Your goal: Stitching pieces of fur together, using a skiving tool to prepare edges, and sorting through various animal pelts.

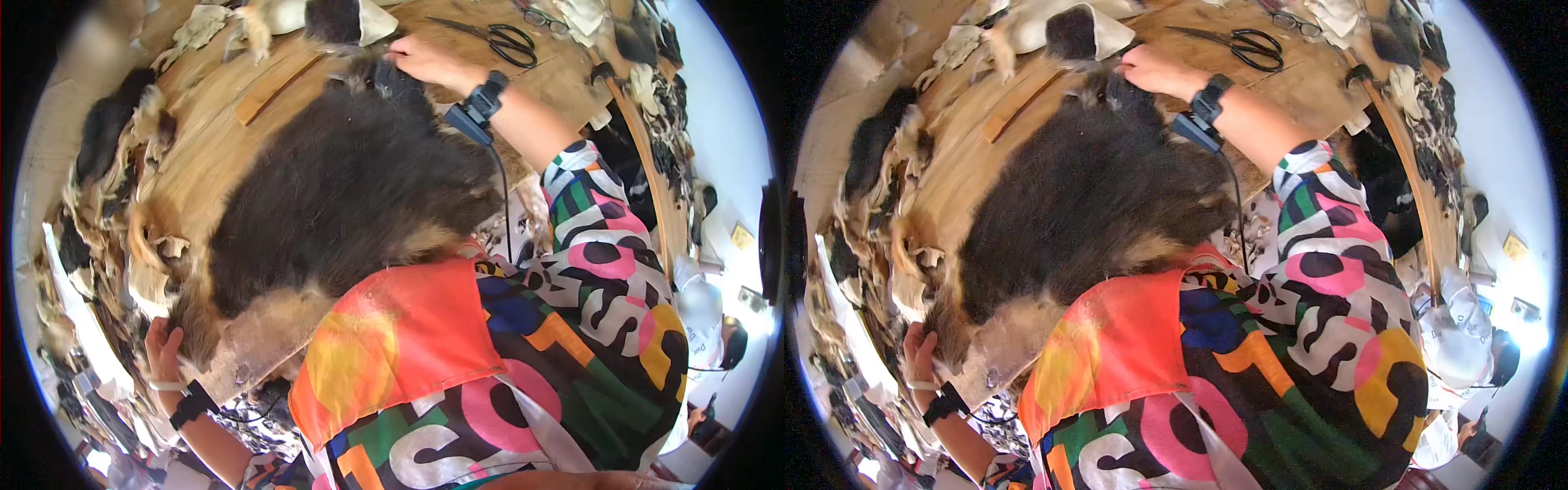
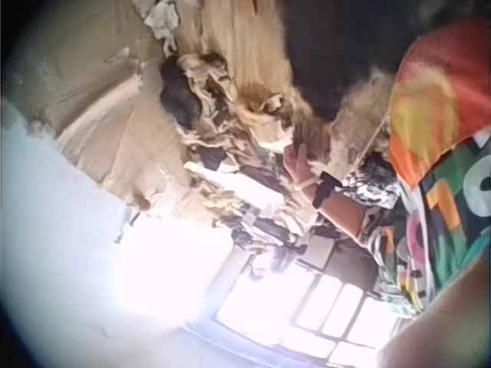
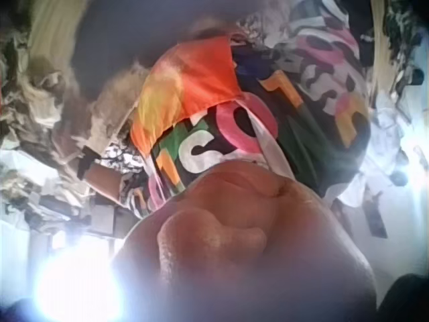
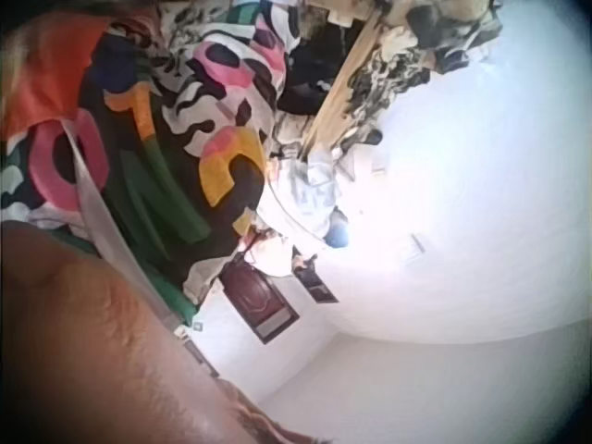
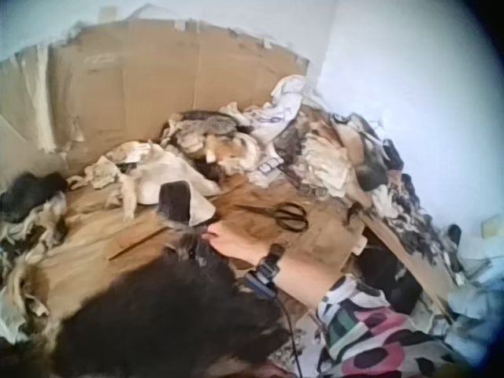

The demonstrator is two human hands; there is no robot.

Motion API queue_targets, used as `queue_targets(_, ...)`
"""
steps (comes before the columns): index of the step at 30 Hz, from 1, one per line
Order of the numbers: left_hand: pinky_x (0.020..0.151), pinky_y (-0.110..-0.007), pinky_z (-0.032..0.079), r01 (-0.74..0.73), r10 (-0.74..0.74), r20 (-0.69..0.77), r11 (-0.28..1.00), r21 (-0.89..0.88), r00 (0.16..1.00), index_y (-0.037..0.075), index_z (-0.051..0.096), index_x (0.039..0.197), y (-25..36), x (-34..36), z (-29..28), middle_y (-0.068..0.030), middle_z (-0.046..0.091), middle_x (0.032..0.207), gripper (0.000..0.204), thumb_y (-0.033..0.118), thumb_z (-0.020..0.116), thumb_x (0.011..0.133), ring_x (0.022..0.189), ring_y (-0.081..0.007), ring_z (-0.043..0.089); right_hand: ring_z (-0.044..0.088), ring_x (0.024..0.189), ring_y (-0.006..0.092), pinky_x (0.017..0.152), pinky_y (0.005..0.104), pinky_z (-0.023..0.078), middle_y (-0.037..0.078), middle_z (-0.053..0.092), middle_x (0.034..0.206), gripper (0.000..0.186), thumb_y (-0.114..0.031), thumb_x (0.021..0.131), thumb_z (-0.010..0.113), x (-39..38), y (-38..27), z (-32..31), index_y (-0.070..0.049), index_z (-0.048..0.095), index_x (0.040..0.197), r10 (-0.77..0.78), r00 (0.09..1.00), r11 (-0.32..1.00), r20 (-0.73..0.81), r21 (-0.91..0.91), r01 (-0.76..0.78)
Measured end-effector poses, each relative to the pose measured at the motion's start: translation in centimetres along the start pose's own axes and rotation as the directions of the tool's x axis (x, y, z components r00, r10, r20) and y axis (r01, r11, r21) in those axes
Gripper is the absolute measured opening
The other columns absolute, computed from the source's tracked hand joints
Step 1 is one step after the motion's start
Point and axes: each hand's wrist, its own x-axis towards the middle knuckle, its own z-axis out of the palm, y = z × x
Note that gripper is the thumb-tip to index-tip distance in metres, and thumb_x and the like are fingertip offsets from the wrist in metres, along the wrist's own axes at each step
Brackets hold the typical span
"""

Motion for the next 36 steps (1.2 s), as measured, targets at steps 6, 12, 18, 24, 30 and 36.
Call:
queue_targets(6,0.097,-0.032,0.042,0.031,-0.035,0.029,0.99,0.137,0.999,-0.002,0.049,0.134,-1.3,-1.3,-1.8,-0.0085,0.056,0.123,0.056,0.007,0.072,0.083,0.111,-0.0181,0.052,0.059,0.078,0.0108,0.071,0.0291,0.047,-0.001,0.066,0.084,0.017,-0.001,0.089,0.057,1.0,-0.1,-0.8,-0.005,0.069,0.101,0.012,0.991,0.88,0.13,0.469,-0.072)
queue_targets(12,0.102,-0.033,0.041,0.016,-0.027,-0.057,0.981,-0.194,0.998,-0.005,0.047,0.137,-2.5,-2.4,-2.0,-0.0091,0.057,0.129,0.053,0.003,0.065,0.088,0.117,-0.0183,0.052,0.063,0.081,0.0087,0.071,0.025,0.053,0.0,0.067,0.088,0.014,-0.013,0.091,0.066,1.3,0.3,-3.0,-0.005,0.068,0.102,-0.099,0.929,0.549,0.356,0.798,-0.247)
queue_targets(18,0.095,-0.028,0.04,-0.047,0.037,-0.057,0.982,-0.181,0.998,-0.002,0.054,0.129,-2.2,-1.9,-1.8,-0.0041,0.06,0.119,0.044,0.006,0.069,0.088,0.107,-0.0148,0.054,0.061,0.071,0.0113,0.07,0.027,0.05,0.002,0.067,0.088,0.018,-0.017,0.089,0.068,1.3,-0.4,-2.5,-0.003,0.068,0.102,-0.066,0.977,0.771,0.2,0.632,-0.077)
queue_targets(24,0.082,-0.022,0.043,-0.171,0.169,0.058,0.985,0.028,0.984,0.0,0.062,0.114,-1.3,-1.4,-3.5,-0.0005,0.06,0.102,0.024,0.006,0.067,0.091,0.094,-0.0104,0.053,0.06,0.082,0.0103,0.078,0.0285,0.049,0.002,0.067,0.091,0.017,-0.014,0.091,0.061,-0.5,-3.4,-5.2,-0.002,0.068,0.101,-0.011,0.99,0.81,0.143,0.582,-0.075)
queue_targets(30,0.085,-0.025,0.043,-0.476,0.469,-0.445,0.873,0.103,0.763,-0.001,0.062,0.109,3.4,-1.7,-7.3,-0.0008,0.06,0.1,0.02,0.009,0.068,0.092,0.092,-0.0111,0.052,0.056,0.067,0.01,0.058,0.0243,0.045,0.001,0.056,0.079,0.006,-0.001,0.095,0.052,-2.2,-8.0,-10.0,-0.005,0.056,0.093,-0.002,0.957,0.497,-0.29,0.83,0.253)
queue_targets(36,0.09,-0.031,0.045,-0.519,0.53,-0.702,0.814,0.262,0.476,-0.006,0.061,0.115,4.2,-3.6,-9.7,-0.0079,0.062,0.11,0.031,0.011,0.07,0.091,0.1,-0.0165,0.055,0.053,0.075,0.0063,0.065,0.0221,0.043,-0.003,0.056,0.082,0.003,-0.006,0.097,0.055,-3.8,-8.7,-11.0,-0.006,0.057,0.094,-0.154,0.869,0.357,-0.47,0.794,0.492)
